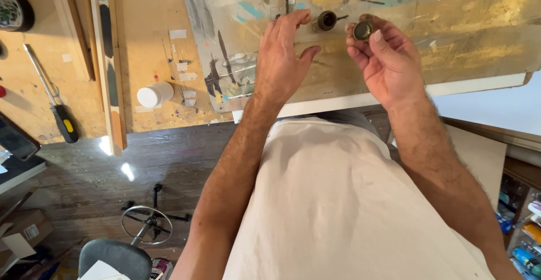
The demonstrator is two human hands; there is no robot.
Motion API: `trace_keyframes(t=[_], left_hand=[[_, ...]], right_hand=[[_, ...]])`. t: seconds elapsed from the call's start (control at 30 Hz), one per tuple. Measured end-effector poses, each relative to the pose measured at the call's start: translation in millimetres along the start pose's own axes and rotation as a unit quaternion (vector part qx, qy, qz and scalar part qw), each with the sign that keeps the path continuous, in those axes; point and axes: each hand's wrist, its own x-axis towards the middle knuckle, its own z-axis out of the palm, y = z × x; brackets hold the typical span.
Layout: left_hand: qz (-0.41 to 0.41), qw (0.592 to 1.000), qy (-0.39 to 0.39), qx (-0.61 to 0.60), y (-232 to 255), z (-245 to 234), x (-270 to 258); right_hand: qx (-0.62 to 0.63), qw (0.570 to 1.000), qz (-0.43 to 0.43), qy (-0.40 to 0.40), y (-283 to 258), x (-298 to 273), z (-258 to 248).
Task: Staining a small wooden part and using a paint roller on a surface
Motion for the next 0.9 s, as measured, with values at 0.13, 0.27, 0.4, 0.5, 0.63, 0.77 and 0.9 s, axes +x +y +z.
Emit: trace_keyframes(t=[0.13, 0.27, 0.4, 0.5, 0.63, 0.77, 0.9], left_hand=[[0.009, 1.0, 0.003, 0.009, -6.5, 7.9, 2.0], [0.01, 1.0, -0.001, 0.026, -13.1, 21.4, 5.6], [-0.001, 0.999, -0.006, 0.038, -17.9, 32.7, 11.4], [-0.01, 0.999, -0.019, 0.038, -17.5, 31.6, 12.4], [0.007, 1.0, -0.008, 0.026, -18.4, 22.4, 7.0], [0.014, 1.0, -0.002, 0.023, -23.5, 18.0, -0.8], [-0.007, 1.0, -0.004, 0.019, -22.2, 14.3, -5.1]], right_hand=[[-0.017, 0.999, 0.001, 0.028, -1.7, 7.3, 2.4], [-0.045, 0.999, -0.003, 0.031, -1.6, 12.0, 6.2], [-0.05, 0.998, -0.001, 0.036, -2.4, 15.1, 8.3], [-0.041, 0.998, 0.002, 0.042, -1.9, 15.5, 6.1], [-0.011, 0.999, 0.003, 0.044, -2.3, 14.2, 1.8], [-0.028, 0.999, -0.01, 0.024, -2.2, 11.7, -3.4], [-0.04, 0.999, -0.025, 0.027, -2.2, 11.1, -4.6]])
